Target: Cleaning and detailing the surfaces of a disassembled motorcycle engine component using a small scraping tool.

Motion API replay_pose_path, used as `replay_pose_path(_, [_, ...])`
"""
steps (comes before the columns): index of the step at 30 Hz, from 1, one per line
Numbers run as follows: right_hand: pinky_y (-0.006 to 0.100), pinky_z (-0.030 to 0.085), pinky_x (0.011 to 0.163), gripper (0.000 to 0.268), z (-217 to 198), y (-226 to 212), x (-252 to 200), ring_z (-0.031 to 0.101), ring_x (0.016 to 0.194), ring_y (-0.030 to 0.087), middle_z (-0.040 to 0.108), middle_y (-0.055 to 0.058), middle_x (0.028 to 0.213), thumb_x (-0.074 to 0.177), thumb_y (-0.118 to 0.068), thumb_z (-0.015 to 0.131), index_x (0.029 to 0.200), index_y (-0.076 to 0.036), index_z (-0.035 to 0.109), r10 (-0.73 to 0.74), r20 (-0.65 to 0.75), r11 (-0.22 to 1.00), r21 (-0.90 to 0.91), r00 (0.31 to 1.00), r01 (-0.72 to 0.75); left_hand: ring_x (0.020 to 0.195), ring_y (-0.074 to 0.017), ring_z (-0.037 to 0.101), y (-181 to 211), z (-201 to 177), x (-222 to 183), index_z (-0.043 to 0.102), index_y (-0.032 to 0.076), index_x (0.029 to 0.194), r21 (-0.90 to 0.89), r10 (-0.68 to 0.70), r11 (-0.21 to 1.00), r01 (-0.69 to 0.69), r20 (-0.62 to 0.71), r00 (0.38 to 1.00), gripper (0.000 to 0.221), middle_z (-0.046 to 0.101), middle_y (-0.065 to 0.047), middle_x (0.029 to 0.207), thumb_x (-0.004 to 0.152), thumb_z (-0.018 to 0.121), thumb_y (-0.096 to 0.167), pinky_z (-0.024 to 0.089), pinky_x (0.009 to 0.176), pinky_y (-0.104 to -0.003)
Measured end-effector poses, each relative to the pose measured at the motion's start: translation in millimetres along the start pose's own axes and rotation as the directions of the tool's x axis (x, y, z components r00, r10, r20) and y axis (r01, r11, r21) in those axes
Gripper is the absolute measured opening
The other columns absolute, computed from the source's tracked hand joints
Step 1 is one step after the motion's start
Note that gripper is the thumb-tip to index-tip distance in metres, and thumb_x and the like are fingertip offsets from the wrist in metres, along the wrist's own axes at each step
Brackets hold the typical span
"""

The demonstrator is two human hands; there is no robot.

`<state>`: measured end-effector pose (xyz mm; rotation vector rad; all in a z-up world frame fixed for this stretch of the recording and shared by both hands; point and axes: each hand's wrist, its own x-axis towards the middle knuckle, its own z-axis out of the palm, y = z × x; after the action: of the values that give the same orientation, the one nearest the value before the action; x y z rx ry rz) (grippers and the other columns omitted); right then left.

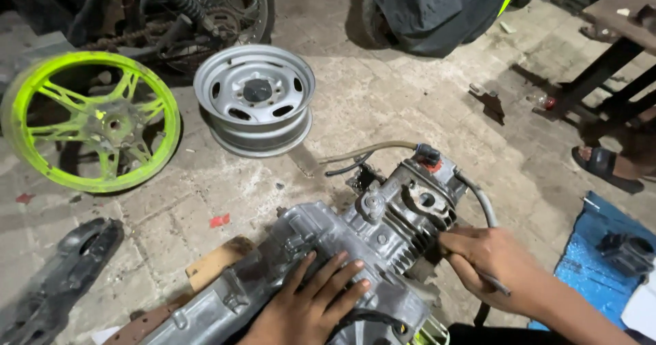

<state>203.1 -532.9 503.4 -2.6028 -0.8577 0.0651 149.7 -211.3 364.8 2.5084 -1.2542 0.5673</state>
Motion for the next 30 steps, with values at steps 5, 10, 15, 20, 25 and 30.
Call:
replay_pose_path(5, [0.035,0.053,0.055,0.01,-5.6,-11.7,6.0,0.061,0.055,0.024,0.073,0.004,0.074,0.08,-0.009,0.056,0.081,-0.012,0.065,0.02,-0.064,0.995,0.098,0.998,-0.014,0.159,-0.0287,0.02,-0.9,-1.4,0.6,0.042,0.013,0.158,-0.033,0.0,0.999,0.0,0.008,1.0,0.064,0.032,-0.011,0.17,0.097,0.05,0.032,0.011,0.121,-0.06])
replay_pose_path(10, [0.037,0.048,0.049,0.011,-4.6,-8.2,4.8,0.058,0.046,0.026,0.069,0.003,0.058,0.079,-0.011,0.057,0.071,-0.014,0.064,0.079,-0.065,0.995,-0.059,0.995,-0.083,0.158,-0.0309,0.023,-1.4,-6.6,2.7,0.044,0.012,0.157,-0.073,-0.014,0.997,0.015,0.011,1.0,0.063,0.034,-0.014,0.168,0.097,0.053,0.03,0.014,0.119,-0.062])
replay_pose_path(15, [0.032,0.055,0.051,0.012,3.3,1.0,4.3,0.063,0.05,0.02,0.073,0.002,0.068,0.081,-0.011,0.053,0.074,-0.014,0.062,0.011,-0.026,0.999,0.033,1.0,-0.01,0.158,-0.0312,0.02,0.5,-4.6,1.8,0.041,0.011,0.158,-0.119,-0.013,0.993,0.018,0.043,0.999,0.064,0.031,-0.013,0.17,0.099,0.048,0.033,0.012,0.118,-0.064])
replay_pose_path(20, [0.037,0.05,0.054,0.004,7.7,7.1,4.5,0.058,0.052,0.026,0.07,0.003,0.07,0.081,-0.013,0.056,0.08,-0.014,0.06,0.02,-0.054,1.0,-0.012,0.998,-0.02,0.158,-0.03,0.023,-0.9,0.0,0.8,0.044,0.014,0.158,-0.031,0.001,1.0,-0.001,-0.005,1.0,0.063,0.033,-0.012,0.169,0.098,0.052,0.033,0.015,0.119,-0.06])
replay_pose_path(25, [0.037,0.049,0.052,0.008,-4.3,-6.9,5.0,0.056,0.049,0.027,0.068,0.003,0.063,0.076,-0.008,0.055,0.073,-0.013,0.061,0.056,-0.092,0.998,-0.004,0.994,-0.057,0.157,-0.0299,0.024,-1.3,-0.3,0.5,0.045,0.014,0.158,-0.052,-0.013,0.999,0.013,-0.006,1.0,0.063,0.034,-0.012,0.168,0.098,0.052,0.031,0.015,0.119,-0.061])
replay_pose_path(30, [0.037,0.05,0.054,0.009,-1.4,0.1,0.7,0.061,0.052,0.027,0.071,0.003,0.071,0.082,-0.012,0.055,0.079,-0.012,0.063,0.042,-0.023,0.999,0.02,0.999,-0.042,0.159,-0.0337,0.016,-1.0,-0.5,0.5,0.041,0.01,0.158,-0.135,0.005,0.991,0.001,0.047,0.999,0.065,0.029,-0.015,0.17,0.1,0.049,0.037,0.008,0.117,-0.066])
